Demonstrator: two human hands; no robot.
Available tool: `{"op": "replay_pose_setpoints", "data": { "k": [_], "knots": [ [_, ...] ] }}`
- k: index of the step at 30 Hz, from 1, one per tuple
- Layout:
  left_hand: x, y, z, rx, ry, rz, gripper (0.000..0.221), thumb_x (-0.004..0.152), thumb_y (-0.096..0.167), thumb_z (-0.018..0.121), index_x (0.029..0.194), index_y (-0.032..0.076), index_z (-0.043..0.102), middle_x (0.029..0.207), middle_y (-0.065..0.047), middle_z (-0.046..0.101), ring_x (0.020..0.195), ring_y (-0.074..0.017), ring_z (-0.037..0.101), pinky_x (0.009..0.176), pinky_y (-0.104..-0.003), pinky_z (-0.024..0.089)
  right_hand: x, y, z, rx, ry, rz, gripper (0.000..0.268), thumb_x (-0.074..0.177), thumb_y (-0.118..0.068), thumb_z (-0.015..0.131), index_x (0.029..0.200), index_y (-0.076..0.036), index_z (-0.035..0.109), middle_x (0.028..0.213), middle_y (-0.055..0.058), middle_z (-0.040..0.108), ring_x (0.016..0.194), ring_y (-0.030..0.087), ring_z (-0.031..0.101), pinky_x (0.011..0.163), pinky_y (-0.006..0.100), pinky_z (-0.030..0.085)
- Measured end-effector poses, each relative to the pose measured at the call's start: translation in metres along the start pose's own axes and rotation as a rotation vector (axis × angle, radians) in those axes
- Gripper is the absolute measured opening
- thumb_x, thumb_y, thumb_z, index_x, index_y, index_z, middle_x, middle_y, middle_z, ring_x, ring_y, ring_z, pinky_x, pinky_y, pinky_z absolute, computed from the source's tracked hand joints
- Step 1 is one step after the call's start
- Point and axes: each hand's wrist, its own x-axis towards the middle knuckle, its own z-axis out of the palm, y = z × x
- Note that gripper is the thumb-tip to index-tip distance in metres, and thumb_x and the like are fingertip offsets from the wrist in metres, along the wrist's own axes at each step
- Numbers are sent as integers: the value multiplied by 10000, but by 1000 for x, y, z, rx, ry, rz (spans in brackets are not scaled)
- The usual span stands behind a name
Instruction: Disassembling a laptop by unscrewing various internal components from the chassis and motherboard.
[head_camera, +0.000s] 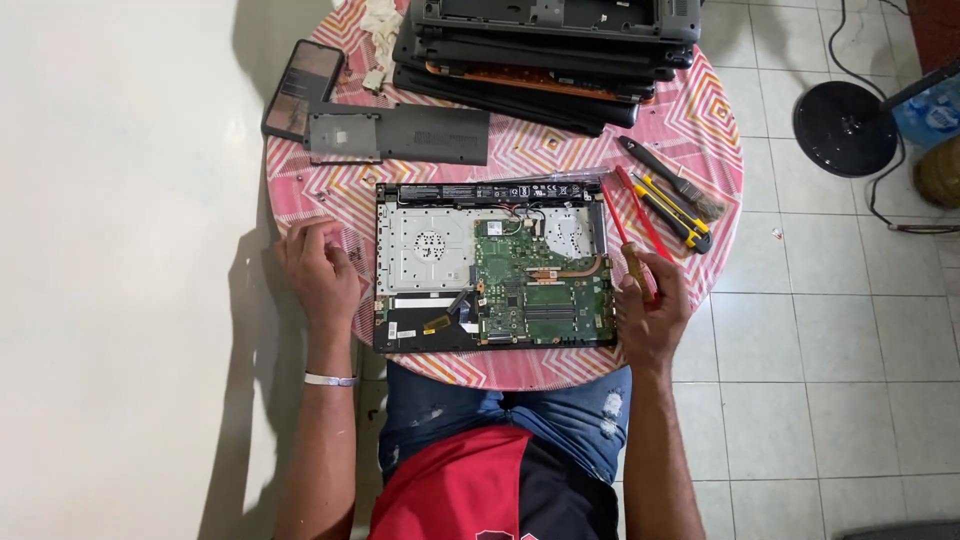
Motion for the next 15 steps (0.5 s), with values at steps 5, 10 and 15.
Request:
{"op": "replay_pose_setpoints", "data": {
  "k": [5,10,15],
  "knots": [
    [7,15,-6,-11,2,-57,310,799,-112,620,991,119,696,1009,-22,647,934,-246,625,937,-392,394,27,-55,13,-40,-62,-120,242,971,48,682,1179,107,574,1276,344,643,1189,426,669,943,447,570],
    [8,18,-5,-21,-14,-120,304,782,-67,632,1003,129,701,980,-26,620,852,-239,602,949,-404,389,61,-96,36,-33,-140,-267,299,912,118,719,1146,180,543,1172,394,635,1076,544,690,902,565,611],
    [42,87,-8,-258,-175,-223,302,915,-49,529,1140,15,720,1060,-186,685,992,-346,636,948,-439,483,86,-132,78,-235,-390,-319,287,1032,-193,637,1210,1,524,1080,129,749,938,313,777,844,397,598]
  ]
}}
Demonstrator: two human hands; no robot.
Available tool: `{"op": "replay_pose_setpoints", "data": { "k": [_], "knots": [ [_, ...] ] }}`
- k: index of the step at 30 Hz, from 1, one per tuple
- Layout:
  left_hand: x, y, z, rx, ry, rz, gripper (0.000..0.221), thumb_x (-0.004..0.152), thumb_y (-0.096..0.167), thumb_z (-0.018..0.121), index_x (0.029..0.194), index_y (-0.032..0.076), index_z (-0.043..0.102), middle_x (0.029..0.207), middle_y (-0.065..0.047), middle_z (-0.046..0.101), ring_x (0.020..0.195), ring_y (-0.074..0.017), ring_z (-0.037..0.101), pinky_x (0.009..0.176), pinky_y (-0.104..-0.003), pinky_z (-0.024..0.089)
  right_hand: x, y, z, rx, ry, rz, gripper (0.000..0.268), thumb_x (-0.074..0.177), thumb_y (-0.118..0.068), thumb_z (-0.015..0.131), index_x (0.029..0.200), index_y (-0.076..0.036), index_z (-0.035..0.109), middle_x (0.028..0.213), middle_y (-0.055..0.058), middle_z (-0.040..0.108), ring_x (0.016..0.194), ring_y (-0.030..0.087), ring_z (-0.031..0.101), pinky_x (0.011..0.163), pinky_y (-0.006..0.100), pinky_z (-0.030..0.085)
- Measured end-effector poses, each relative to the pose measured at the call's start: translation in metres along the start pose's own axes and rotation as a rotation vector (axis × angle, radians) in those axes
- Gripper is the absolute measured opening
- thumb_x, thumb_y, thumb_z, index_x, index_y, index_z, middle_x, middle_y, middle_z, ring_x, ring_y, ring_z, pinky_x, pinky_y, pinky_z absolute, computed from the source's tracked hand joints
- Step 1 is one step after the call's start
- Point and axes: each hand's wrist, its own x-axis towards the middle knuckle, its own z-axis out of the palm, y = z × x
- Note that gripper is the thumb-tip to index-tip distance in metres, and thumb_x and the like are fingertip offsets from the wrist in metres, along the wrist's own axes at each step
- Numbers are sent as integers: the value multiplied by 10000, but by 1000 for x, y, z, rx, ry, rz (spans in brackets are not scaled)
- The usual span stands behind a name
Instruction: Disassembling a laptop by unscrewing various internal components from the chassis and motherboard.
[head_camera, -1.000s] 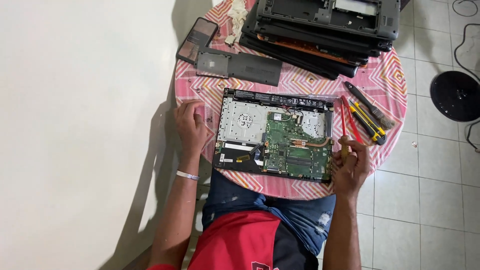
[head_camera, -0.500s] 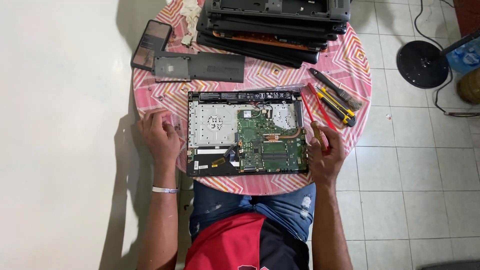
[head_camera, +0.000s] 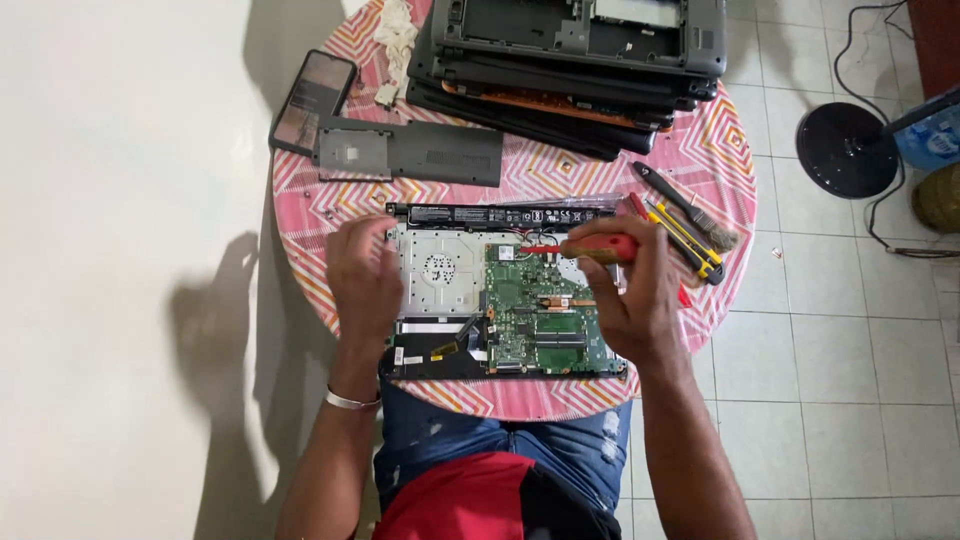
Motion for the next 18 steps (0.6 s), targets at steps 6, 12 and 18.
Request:
{"op": "replay_pose_setpoints", "data": {
  "k": [6,12,18],
  "knots": [
    [16,10,58,-537,-319,280,192,949,-38,645,1085,37,758,980,-155,751,909,-361,753,756,-409,650,26,18,42,-13,-206,-57,240,1031,-125,621,1239,-42,537,1074,138,724,960,381,738,843,477,581],
    [29,6,70,-624,-437,259,158,960,-6,649,1044,62,765,917,-140,745,868,-348,746,753,-416,626,34,20,48,-46,-240,-76,245,1035,-67,607,1245,-16,491,1036,173,727,883,443,716,789,526,571],
    [29,2,73,-672,-459,228,168,947,-33,660,1045,47,770,921,-153,742,876,-343,744,763,-414,629,37,15,46,-42,-265,-24,248,1028,-70,618,1240,-37,494,1041,167,727,911,453,713,799,538,565]
  ]
}}
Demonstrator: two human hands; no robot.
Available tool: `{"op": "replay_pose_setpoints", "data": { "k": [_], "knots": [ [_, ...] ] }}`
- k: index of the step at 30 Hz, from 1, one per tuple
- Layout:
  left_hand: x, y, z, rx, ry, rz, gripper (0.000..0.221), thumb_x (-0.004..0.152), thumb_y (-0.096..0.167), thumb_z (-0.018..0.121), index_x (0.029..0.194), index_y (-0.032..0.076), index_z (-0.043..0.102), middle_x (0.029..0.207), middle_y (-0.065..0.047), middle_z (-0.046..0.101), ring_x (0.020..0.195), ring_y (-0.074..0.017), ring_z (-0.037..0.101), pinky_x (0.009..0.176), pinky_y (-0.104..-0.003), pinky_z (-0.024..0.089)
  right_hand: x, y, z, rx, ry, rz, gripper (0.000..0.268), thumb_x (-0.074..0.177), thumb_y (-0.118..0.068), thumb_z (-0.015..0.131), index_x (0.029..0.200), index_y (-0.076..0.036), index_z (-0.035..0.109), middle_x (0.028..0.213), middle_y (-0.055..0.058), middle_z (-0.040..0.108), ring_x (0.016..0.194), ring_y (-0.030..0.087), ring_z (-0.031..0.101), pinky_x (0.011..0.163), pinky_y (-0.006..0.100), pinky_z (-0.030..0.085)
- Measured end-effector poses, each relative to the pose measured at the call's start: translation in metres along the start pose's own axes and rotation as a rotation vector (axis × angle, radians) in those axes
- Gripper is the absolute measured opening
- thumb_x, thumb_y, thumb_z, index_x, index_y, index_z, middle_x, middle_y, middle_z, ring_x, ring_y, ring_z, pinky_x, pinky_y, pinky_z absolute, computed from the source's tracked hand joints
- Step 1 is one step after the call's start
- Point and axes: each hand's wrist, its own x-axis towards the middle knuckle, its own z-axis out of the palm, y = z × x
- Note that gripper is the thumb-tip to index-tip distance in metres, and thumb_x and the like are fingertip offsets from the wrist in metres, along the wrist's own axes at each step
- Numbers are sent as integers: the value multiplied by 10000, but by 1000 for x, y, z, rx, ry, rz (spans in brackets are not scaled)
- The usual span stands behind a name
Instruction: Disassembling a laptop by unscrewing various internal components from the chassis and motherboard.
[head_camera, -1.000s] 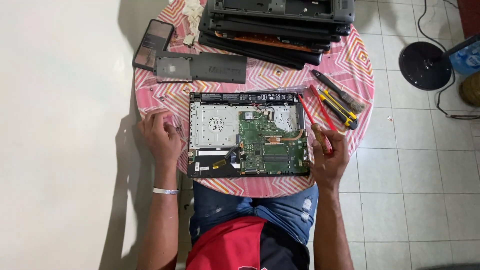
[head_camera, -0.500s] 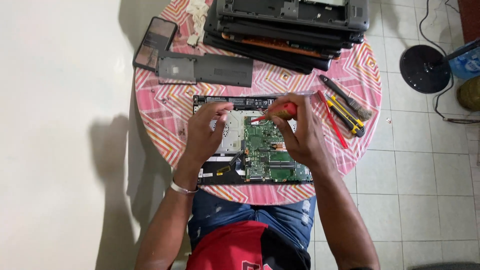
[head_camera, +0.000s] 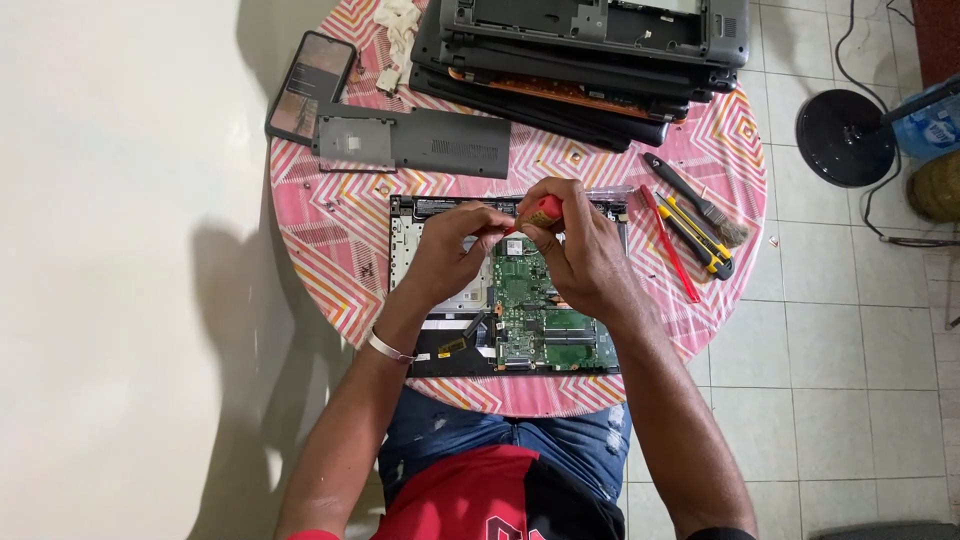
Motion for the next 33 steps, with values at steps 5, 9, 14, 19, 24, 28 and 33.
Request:
{"op": "replay_pose_setpoints", "data": {
  "k": [5,9,14,19,24,28,33],
  "knots": [
    [-1,0,2,-9,2,27,145,953,-55,651,1033,12,753,902,-182,728,857,-372,738,742,-424,619,-1,4,3,-6,1,-5,277,1032,-92,627,1279,-50,509,1020,154,727,852,433,718,780,512,572],
    [2,5,3,-9,15,35,120,953,-51,668,1034,-6,745,902,-187,728,850,-368,740,739,-416,622,0,3,2,-17,10,2,304,1031,-115,637,1305,-56,521,1025,161,729,844,427,717,783,505,570],
    [1,-5,5,28,26,52,106,929,-17,736,1024,24,758,892,-149,730,841,-325,741,728,-387,621,1,2,1,-19,10,0,305,1022,-124,650,1296,-62,531,1027,150,728,836,423,713,773,502,568],
    [1,-3,6,66,45,87,114,924,-31,735,1017,31,758,876,-149,726,813,-338,730,700,-398,615,2,2,1,-18,12,-2,295,1029,-127,642,1297,-60,540,1020,152,725,828,418,710,770,486,570],
    [-1,-6,7,56,54,81,120,915,-37,744,1011,34,760,868,-150,728,803,-332,730,691,-391,611,3,-3,0,-7,11,4,311,1023,-113,648,1309,-53,541,1002,198,705,800,450,702,741,517,567],
    [2,-1,4,78,49,83,100,925,-18,742,1006,39,759,849,-152,720,787,-342,726,686,-396,606,4,-2,0,-4,6,9,318,1019,-117,651,1311,-49,543,995,207,698,800,459,695,743,513,561],
    [1,0,5,43,46,66,107,926,-31,734,1007,32,764,851,-154,723,782,-338,726,683,-395,602,3,-4,1,14,6,15,310,1023,-100,642,1309,-42,537,1008,207,704,807,462,697,744,517,563]
  ]
}}
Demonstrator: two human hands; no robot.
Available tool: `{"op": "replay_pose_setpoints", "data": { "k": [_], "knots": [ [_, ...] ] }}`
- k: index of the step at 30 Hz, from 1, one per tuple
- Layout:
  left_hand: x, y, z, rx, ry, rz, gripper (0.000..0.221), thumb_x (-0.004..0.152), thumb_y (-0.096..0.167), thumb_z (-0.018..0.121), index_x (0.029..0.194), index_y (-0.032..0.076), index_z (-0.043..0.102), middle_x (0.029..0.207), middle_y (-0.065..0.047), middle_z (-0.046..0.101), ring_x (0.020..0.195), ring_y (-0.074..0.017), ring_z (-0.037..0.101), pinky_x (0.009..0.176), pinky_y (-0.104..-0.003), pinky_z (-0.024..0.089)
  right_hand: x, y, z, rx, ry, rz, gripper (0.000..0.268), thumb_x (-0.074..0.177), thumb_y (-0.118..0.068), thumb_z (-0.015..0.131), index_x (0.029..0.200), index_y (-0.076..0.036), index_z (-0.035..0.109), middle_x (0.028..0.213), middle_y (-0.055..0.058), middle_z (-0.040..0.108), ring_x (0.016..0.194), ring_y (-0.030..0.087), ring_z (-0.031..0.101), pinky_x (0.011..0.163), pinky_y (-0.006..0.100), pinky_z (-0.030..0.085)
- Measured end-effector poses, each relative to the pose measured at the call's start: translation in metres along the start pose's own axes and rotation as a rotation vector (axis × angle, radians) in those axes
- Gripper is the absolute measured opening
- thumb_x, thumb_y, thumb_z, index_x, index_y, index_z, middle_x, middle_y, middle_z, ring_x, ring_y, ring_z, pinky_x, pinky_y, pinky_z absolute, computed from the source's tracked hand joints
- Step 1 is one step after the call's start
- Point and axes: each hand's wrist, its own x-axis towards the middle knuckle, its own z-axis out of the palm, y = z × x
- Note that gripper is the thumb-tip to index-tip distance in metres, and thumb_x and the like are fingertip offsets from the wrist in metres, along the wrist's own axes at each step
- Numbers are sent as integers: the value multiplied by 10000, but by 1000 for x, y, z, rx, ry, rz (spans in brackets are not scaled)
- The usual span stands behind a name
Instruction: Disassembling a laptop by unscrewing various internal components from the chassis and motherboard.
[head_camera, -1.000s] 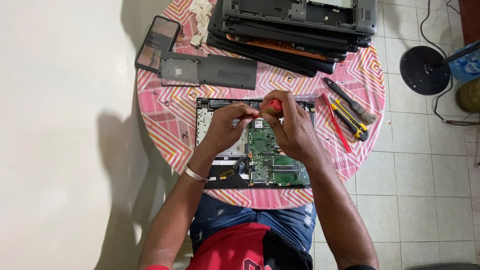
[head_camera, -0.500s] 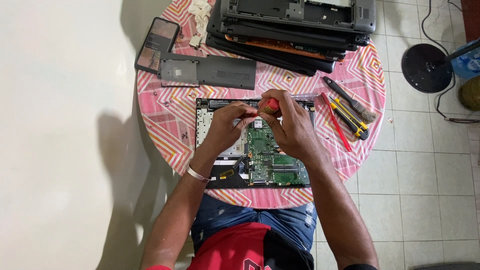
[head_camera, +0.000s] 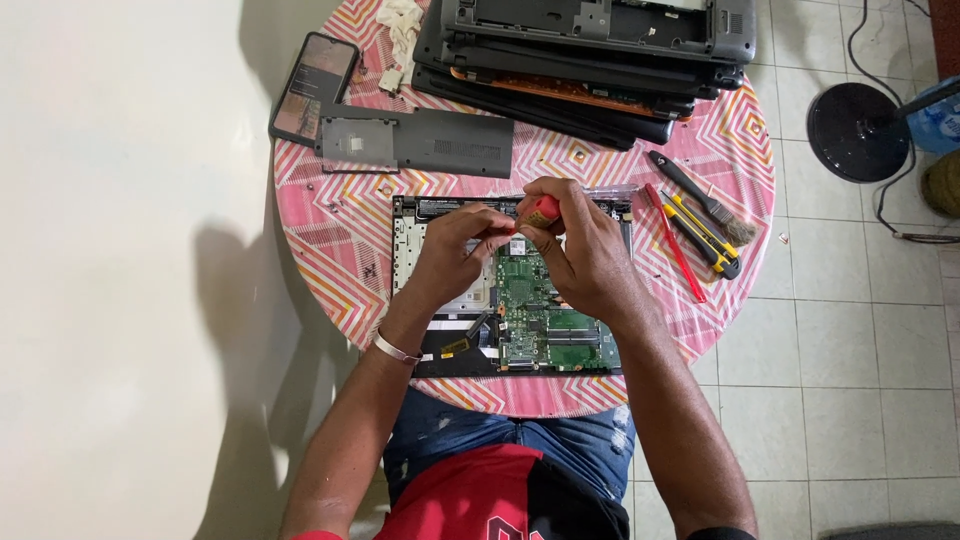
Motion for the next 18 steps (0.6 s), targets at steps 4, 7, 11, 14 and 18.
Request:
{"op": "replay_pose_setpoints", "data": {
  "k": [4,7,11,14,18],
  "knots": [
    [1,-5,1,27,0,17,99,936,-10,733,1009,50,763,860,-141,725,796,-339,728,693,-395,604,2,3,-1,-19,7,-20,309,1025,-110,643,1310,-45,543,1021,198,710,815,453,700,746,505,566],
    [0,-5,0,13,-4,29,112,931,-20,731,1014,49,762,860,-143,721,803,-351,723,694,-401,602,3,2,-1,-14,4,-17,305,1016,-107,650,1295,-50,544,1008,185,702,835,469,690,744,510,563],
    [-2,-4,0,10,4,31,115,913,-34,746,1008,31,746,876,-159,723,812,-352,722,692,-397,600,5,5,1,-45,25,-67,269,997,-157,697,1222,-67,580,956,179,673,797,467,672,712,510,556],
    [-1,-4,2,38,14,32,145,875,-65,774,996,11,749,871,-169,725,804,-357,721,688,-401,613,9,10,7,-82,61,-98,257,970,-234,758,1138,-99,620,919,133,646,763,418,670,693,469,555],
    [2,-17,4,160,6,57,54,916,18,762,918,72,763,842,-87,740,752,-301,705,671,-370,579,20,-8,-7,-86,29,-94,451,897,-264,848,1231,-78,608,962,148,608,681,316,652,652,454,562]
  ]
}}
